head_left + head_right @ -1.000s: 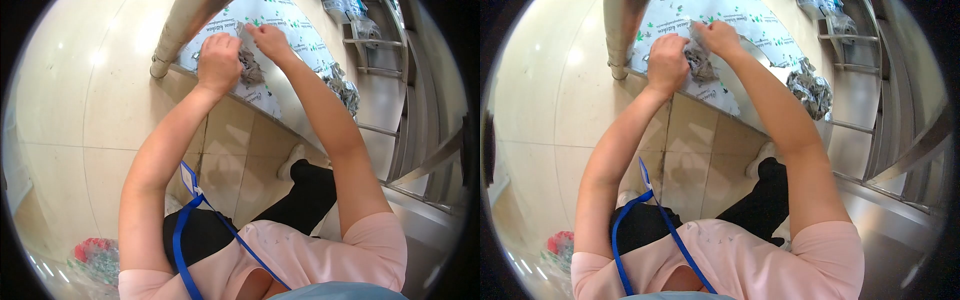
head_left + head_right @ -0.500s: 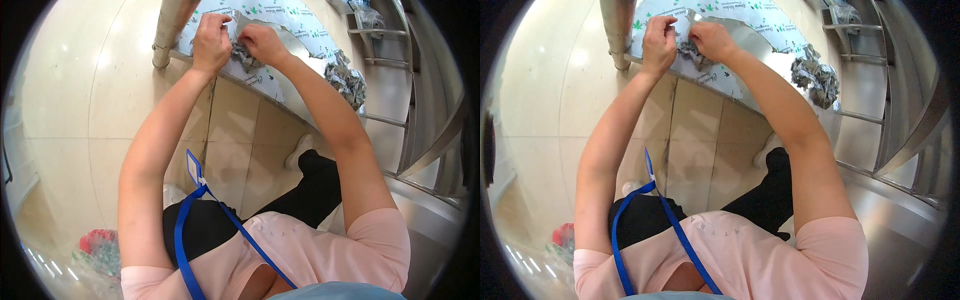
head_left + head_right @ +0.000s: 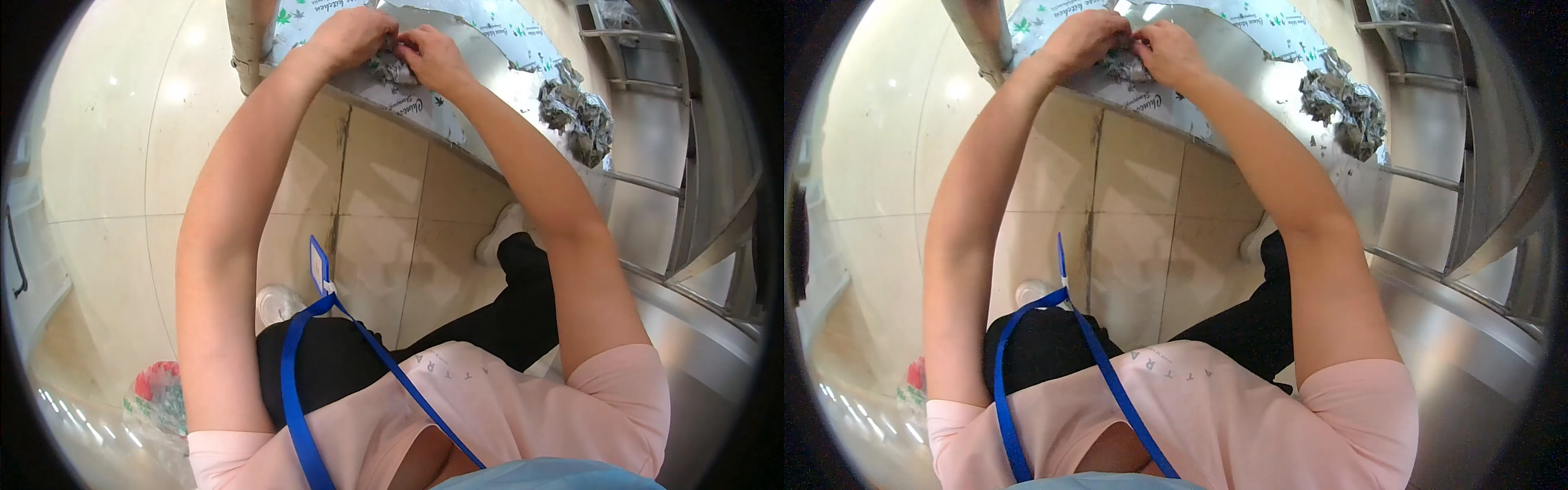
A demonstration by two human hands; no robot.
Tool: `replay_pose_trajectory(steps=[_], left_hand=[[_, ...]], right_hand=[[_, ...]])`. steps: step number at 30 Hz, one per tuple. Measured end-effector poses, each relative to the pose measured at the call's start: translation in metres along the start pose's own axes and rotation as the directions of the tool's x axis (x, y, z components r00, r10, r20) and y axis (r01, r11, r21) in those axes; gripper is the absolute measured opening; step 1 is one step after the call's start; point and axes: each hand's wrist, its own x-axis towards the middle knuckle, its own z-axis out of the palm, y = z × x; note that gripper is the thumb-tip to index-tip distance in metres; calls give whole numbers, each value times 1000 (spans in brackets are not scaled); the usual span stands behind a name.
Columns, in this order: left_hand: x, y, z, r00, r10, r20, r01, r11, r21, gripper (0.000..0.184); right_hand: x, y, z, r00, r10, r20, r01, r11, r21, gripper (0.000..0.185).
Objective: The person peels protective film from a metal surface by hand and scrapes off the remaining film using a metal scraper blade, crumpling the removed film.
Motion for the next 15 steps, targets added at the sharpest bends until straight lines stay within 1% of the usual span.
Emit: replay_pose_trajectory(steps=[2, 5, 6, 8, 10, 12, 15], left_hand=[[-3, 3, -6, 997, -2, -78, -1, 999, -40, 11], [-4, -2, 3, 995, 20, -100, -14, 999, 52, 17], [-6, 0, -1, 997, 6, -73, -3, 999, 38, 15], [-14, 5, -7, 1000, -19, -16, 19, 1000, 11, 20], [-33, 20, -10, 986, 105, -128, -100, 994, 47, 18], [-50, 32, -7, 947, 204, -250, -186, 978, 91, 16], [-62, 42, -6, 968, 159, -195, -139, 984, 111, 17]], right_hand=[[-2, -2, 4, 993, -55, -102, 59, 998, 35, 20], [-12, -8, 5, 961, -177, -215, 176, 984, -22, 12], [-14, -11, 4, 946, -219, -239, 218, 975, -33, 10], [-18, -15, 1, 909, -302, -287, 298, 953, -58, 6], [-24, -16, 1, 877, -375, -302, 370, 926, -74, 5], [-32, -19, 1, 855, -423, -299, 419, 904, -83, 4], [-39, -22, -2, 849, -447, -282, 441, 893, -86, 5]])
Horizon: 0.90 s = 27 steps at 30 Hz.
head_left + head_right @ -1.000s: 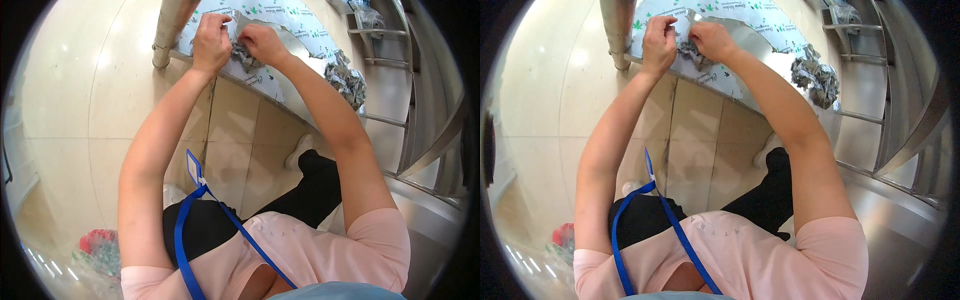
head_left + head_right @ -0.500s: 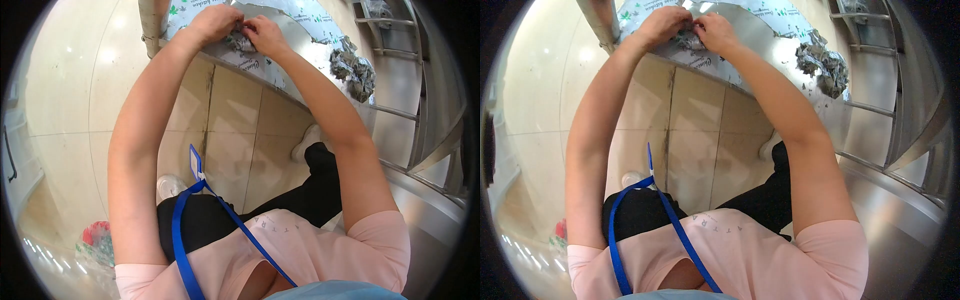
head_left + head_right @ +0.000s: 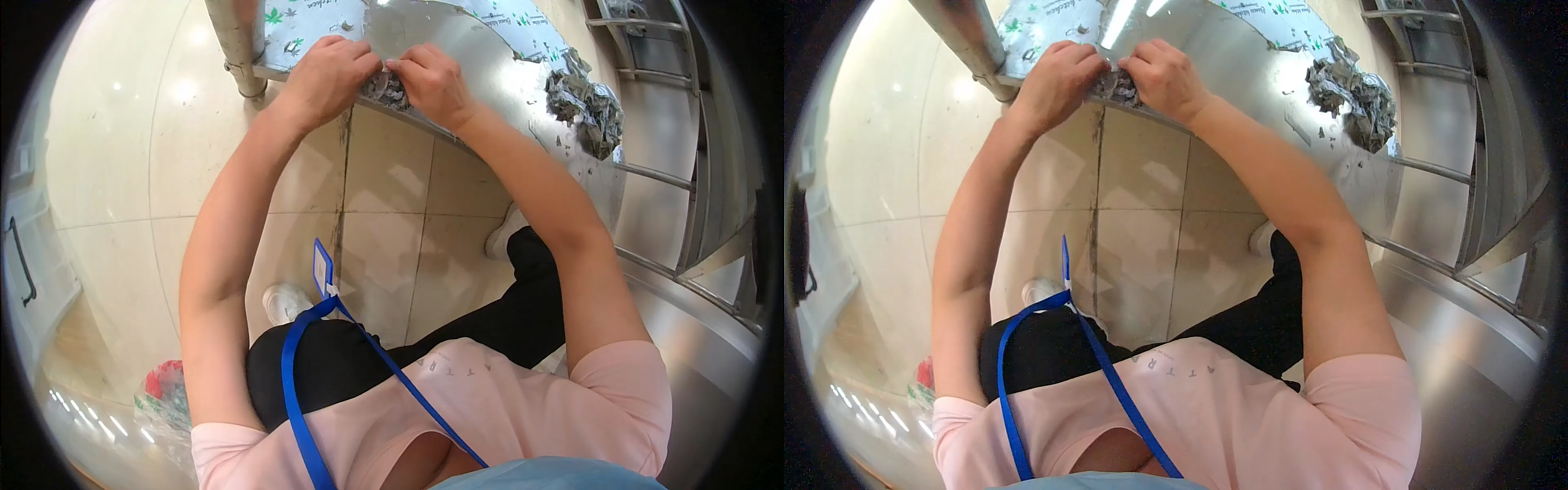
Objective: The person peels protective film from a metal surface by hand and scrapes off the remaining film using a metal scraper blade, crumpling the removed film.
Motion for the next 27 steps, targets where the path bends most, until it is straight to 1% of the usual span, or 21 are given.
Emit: replay_pose_trajectory(steps=[4, 5, 7, 8, 10, 11, 14, 15, 16, 17, 18, 20, 21, 24, 27], left_hand=[[-2, 4, 0, 998, -49, -25, 48, 997, -60, 19], [-2, 2, -1, 990, -133, -39, 125, 976, -179, 20], [6, 1, -15, 954, -298, -29, 260, 874, -411, 22], [11, 0, -17, 954, -299, -18, 270, 885, -379, 23], [22, -8, -15, 950, -312, -2, 296, 904, -308, 26], [25, -14, -7, 965, -260, 23, 258, 935, -242, 26], [21, -16, 7, 988, -149, 47, 155, 968, -196, 29], [20, -13, 9, 988, -151, 10, 150, 971, -184, 29], [20, -13, 12, 987, -160, 5, 160, 978, -137, 28], [22, -12, 15, 985, -172, -1, 171, 981, -92, 28], [23, -11, 15, 983, -185, -8, 185, 982, -43, 28], [31, -10, 12, 978, -204, 52, 205, 978, -24, 24], [34, -9, 10, 973, -214, 83, 215, 976, -13, 22], [28, -11, 15, 994, -108, -32, 106, 992, -62, 18], [19, -5, 15, 995, -64, -81, 57, 995, -82, 16]], right_hand=[[1, 0, 0, 999, 37, 10, -37, 998, 47, 8], [3, 1, -1, 999, 54, 5, -54, 996, 66, 9], [3, 5, -6, 999, 30, -13, -30, 1000, -6, 11], [3, 8, -8, 1000, 15, -21, -16, 999, -40, 12], [1, 14, -9, 998, -54, 36, 57, 994, -98, 13], [1, 17, -9, 994, -88, 65, 96, 988, -124, 14], [3, 21, -12, 989, 58, 138, -64, 997, 36, 17], [5, 20, -15, 966, 211, 151, -230, 966, 117, 18], [7, 17, -17, 916, 361, 177, -392, 900, 192, 19], [8, 14, -17, 841, 497, 215, -539, 800, 262, 20], [7, 12, -13, 888, 426, 172, -454, 872, 182, 22], [6, 8, -2, 961, 256, 107, -259, 966, 12, 25], [5, 9, 2, 963, 242, 116, -243, 970, 1, 23], [5, 17, 3, 877, 410, 250, -456, 875, 165, 19], [2, 14, -3, 973, 193, 130, -207, 973, 105, 11]])
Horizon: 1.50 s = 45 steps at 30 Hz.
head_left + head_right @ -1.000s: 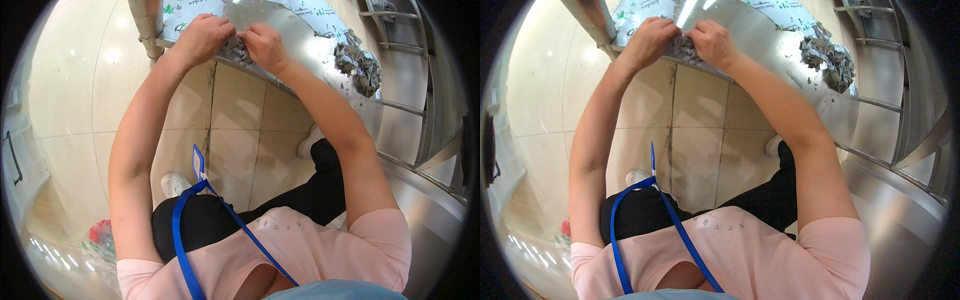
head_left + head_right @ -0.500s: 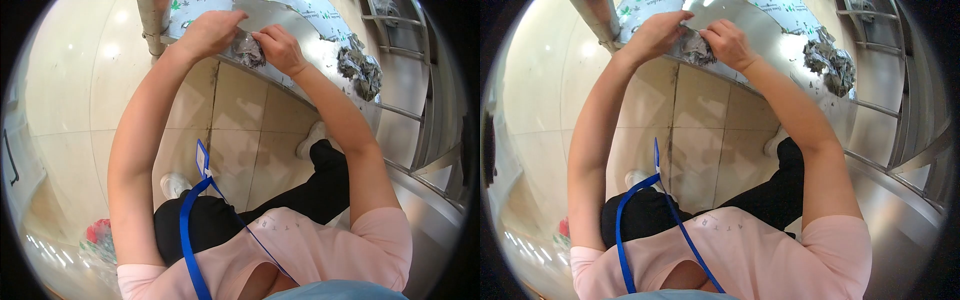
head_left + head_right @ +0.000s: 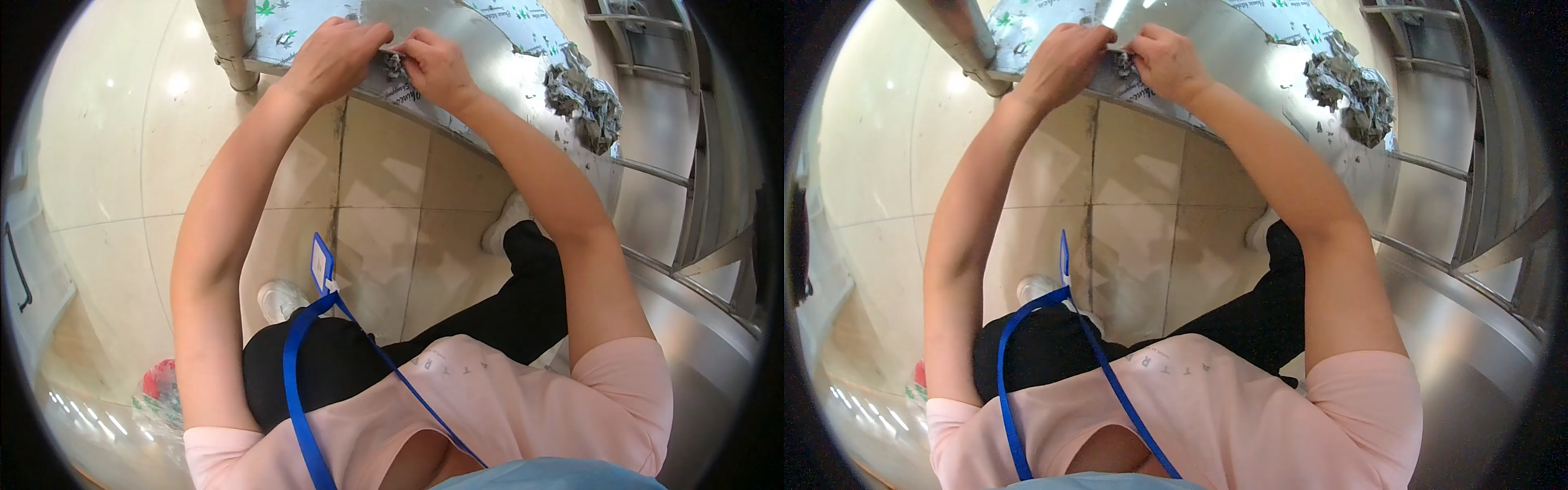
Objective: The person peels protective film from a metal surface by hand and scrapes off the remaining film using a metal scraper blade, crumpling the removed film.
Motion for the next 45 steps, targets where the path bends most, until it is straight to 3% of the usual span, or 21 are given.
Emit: replay_pose_trajectory(steps=[9, 12, 15, 18, 21, 24, 27, 28, 31, 32, 35, 36, 39, 41, 44, 45], left_hand=[[-26, 47, 5, 980, 100, -169, -84, 992, 97, 12], [-31, 56, 11, 987, 59, -149, -42, 992, 116, 12], [-32, 59, 11, 982, -40, -184, 58, 994, 91, 17], [-22, 54, 6, 940, -167, -297, 184, 982, 30, 26], [-16, 33, 7, 969, -117, -218, 129, 991, 40, 35], [-13, 19, 16, 975, -37, -217, 41, 999, 13, 34], [-4, 24, 11, 987, -157, -29, 159, 985, 66, 31], [-5, 25, 10, 987, -149, -56, 152, 987, 54, 30], [-5, 27, 10, 983, -136, -124, 140, 990, 21, 27], [-5, 28, 10, 982, -134, -136, 137, 990, 15, 27], [-7, 33, 12, 975, -161, -150, 162, 987, -5, 25], [-7, 36, 9, 973, -177, -151, 178, 984, -9, 24], [-8, 53, 7, 971, -189, -149, 177, 980, -85, 18], [-19, 91, 15, 971, -185, 152, 191, 981, -26, 15], [-43, 143, 11, 994, 108, 10, -101, 955, -280, 18], [-42, 135, 13, 999, 24, -40, -31, 983, -181, 20]], right_hand=[[-20, -2, -9, 943, -326, -60, 322, 944, -71, 13], [-27, -2, -13, 952, -306, 3, 306, 950, -66, 19], [-26, -5, -19, 973, -227, 49, 227, 974, 2, 26], [-30, -15, -29, 999, 4, 34, -9, 990, 142, 29], [-32, -14, -26, 999, 43, -2, -43, 988, -149, 25], [-20, 5, -20, 989, 145, 17, -141, 982, -126, 23], [3, 27, -21, 963, 215, 161, -203, 975, -92, 24], [18, 16, -29, 891, 342, 297, -330, 940, -91, 28], [29, 6, -40, 848, 345, 402, -494, 791, 362, 37], [28, 5, -40, 924, 191, 330, -286, 920, 268, 41], [14, 0, -21, 973, 32, 229, -47, 997, 64, 19], [7, -2, -13, 990, -76, 123, 82, 995, -50, 18], [-11, -1, -5, 994, -52, 94, 53, 998, -13, 22], [-18, 0, -5, 997, -44, 57, 43, 999, 29, 24], [-18, -1, -9, 995, -92, 35, 90, 995, 42, 24], [-18, -1, -11, 993, -115, 33, 114, 993, 34, 24]])
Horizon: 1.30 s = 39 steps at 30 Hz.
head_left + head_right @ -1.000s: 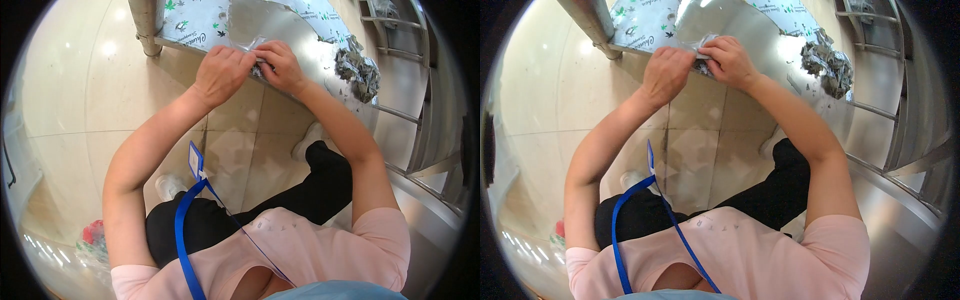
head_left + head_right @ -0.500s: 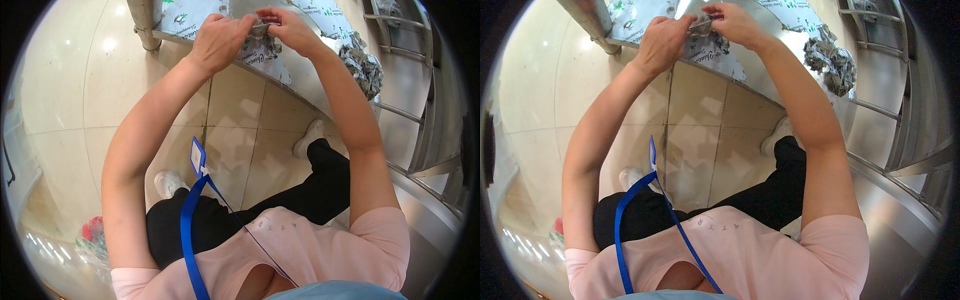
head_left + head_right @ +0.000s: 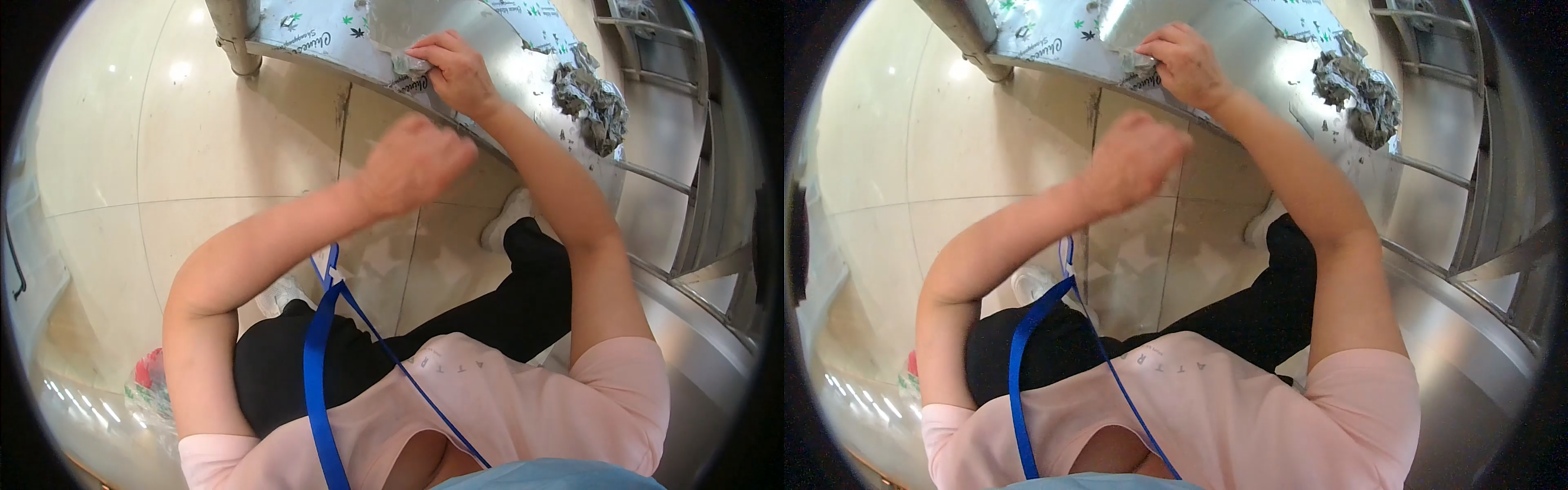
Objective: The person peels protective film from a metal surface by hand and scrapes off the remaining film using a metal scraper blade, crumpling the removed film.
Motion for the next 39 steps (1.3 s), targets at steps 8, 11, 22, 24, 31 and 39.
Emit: replay_pose_trajectory(steps=[8, 11, 22, 24, 31, 39], left_hand=[[27, -106, -23, 978, -142, -155, 171, 966, 192, 30], [29, -109, -23, 983, -142, -118, 163, 966, 199, 30], [24, -87, -19, 996, -48, -79, 61, 983, 174, 25], [20, -82, -16, 993, -88, -78, 102, 976, 195, 25], [21, -94, -12, 943, -56, -327, 152, 949, 277, 24], [24, -89, -17, 952, -210, -224, 252, 950, 183, 20]], right_hand=[[14, -11, 8, 997, 79, -15, -80, 993, -91, 21], [19, -6, 9, 987, 145, 71, -133, 979, -154, 21], [-4, -3, -7, 995, -98, 24, 100, 987, -127, 27], [-6, -5, -7, 991, -132, 16, 133, 981, -138, 28], [-6, -10, -25, 999, -45, 8, 45, 966, -254, 43], [10, -20, -13, 902, 401, 161, -374, 911, -173, 49]])
